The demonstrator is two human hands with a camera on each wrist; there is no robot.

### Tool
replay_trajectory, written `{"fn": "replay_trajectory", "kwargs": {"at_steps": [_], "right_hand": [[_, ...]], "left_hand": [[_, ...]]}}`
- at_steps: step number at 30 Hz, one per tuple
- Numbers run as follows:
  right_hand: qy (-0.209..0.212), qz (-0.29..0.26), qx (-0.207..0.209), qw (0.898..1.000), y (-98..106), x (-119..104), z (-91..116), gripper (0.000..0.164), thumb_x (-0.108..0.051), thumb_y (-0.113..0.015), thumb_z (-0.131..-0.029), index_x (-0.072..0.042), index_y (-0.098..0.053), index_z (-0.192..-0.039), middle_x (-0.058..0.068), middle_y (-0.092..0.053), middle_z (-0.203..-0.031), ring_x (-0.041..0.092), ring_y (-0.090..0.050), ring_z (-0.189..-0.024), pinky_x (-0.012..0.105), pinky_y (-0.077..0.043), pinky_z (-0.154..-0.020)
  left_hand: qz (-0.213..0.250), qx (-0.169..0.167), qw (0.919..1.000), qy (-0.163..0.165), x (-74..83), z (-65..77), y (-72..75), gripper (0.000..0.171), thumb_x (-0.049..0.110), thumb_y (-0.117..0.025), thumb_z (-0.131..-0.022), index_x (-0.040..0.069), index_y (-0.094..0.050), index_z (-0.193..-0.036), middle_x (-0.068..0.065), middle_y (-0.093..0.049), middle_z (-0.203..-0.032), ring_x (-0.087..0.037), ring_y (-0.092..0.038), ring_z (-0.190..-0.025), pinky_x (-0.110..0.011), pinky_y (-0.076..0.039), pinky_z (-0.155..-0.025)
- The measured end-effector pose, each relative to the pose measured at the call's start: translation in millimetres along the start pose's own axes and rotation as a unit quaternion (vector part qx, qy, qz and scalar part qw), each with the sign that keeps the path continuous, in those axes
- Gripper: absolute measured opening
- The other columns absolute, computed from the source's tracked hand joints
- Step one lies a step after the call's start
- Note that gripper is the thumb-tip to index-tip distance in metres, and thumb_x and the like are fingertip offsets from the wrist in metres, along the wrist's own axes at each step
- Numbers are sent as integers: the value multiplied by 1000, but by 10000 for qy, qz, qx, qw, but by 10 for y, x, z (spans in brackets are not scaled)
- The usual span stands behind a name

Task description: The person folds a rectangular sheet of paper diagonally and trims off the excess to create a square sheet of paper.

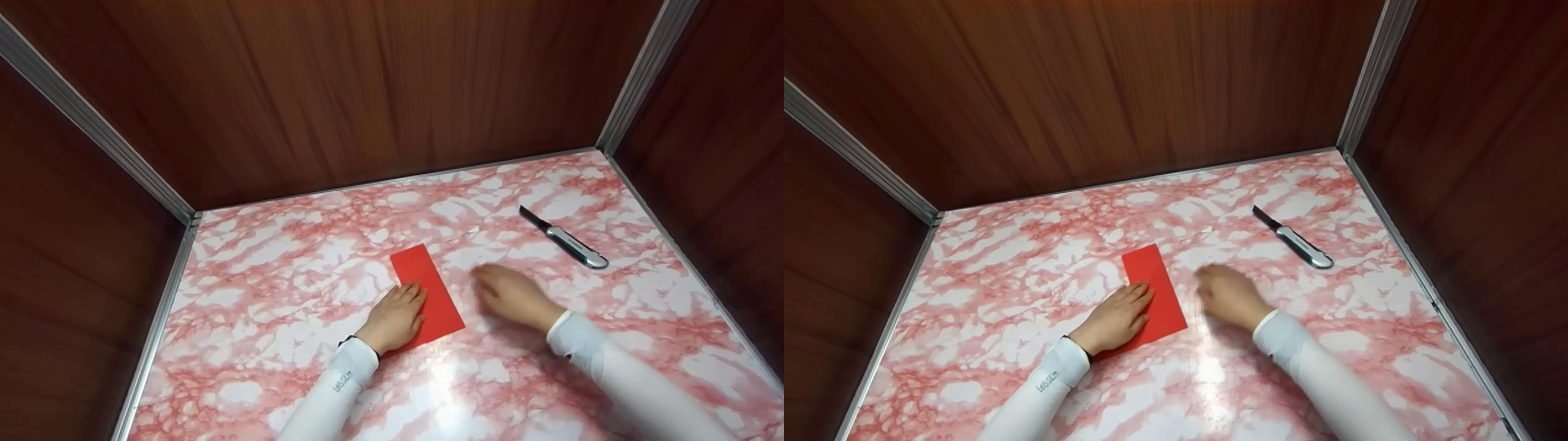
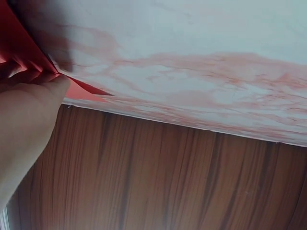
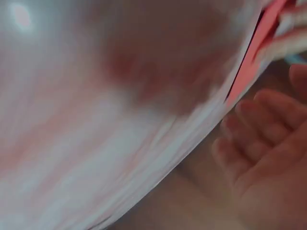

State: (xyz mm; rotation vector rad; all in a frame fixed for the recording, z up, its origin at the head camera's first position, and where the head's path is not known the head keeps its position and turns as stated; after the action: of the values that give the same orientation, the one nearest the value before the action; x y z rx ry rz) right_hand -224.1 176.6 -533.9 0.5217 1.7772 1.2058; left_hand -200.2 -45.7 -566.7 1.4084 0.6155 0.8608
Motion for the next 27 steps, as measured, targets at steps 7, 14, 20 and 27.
{"fn": "replay_trajectory", "kwargs": {"at_steps": [7,14,20,27], "right_hand": [[-1479,63,1047,9834,628,906,141,47,-17,-62,-99,9,-56,-137,33,-59,-129,51,-53,-121,66,-41,-100],[-2160,336,1223,9681,808,1451,336,53,-24,-67,-96,13,-53,-131,39,-55,-122,60,-50,-109,71,-38,-91],[-2397,425,1120,9634,760,1582,377,52,-29,-65,-98,11,-55,-130,39,-53,-124,59,-46,-109,70,-38,-88],[-2271,591,1295,9634,733,1576,359,34,-13,-68,-95,8,-64,-121,36,-57,-116,56,-48,-103,68,-40,-80]], "left_hand": [[88,-58,9999,39,1,-8,-3,56,33,-49,-108,7,-42,-157,-12,-37,-162,-28,-28,-152,-45,-22,-123],[73,-57,10000,36,2,-2,4,56,33,-49,-107,7,-42,-157,-12,-37,-162,-28,-29,-152,-44,-22,-123],[83,-103,9999,91,-3,-11,-9,56,33,-48,-108,8,-40,-158,-11,-35,-163,-27,-27,-152,-44,-21,-123],[53,-16,10000,66,-1,-2,-3,56,33,-49,-107,8,-42,-157,-11,-36,-163,-27,-29,-152,-44,-22,-123]]}}
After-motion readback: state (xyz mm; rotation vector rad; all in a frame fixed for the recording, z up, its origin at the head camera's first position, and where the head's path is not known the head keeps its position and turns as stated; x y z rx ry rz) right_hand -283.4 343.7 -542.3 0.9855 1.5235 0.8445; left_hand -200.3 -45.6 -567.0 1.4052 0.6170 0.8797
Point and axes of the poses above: each hand's wrist, its own z-axis away from the middle knuckle, its own y-axis out of the back of the hand, x = y × z, the point moved 6 cm from there along -z, towards the middle knuckle
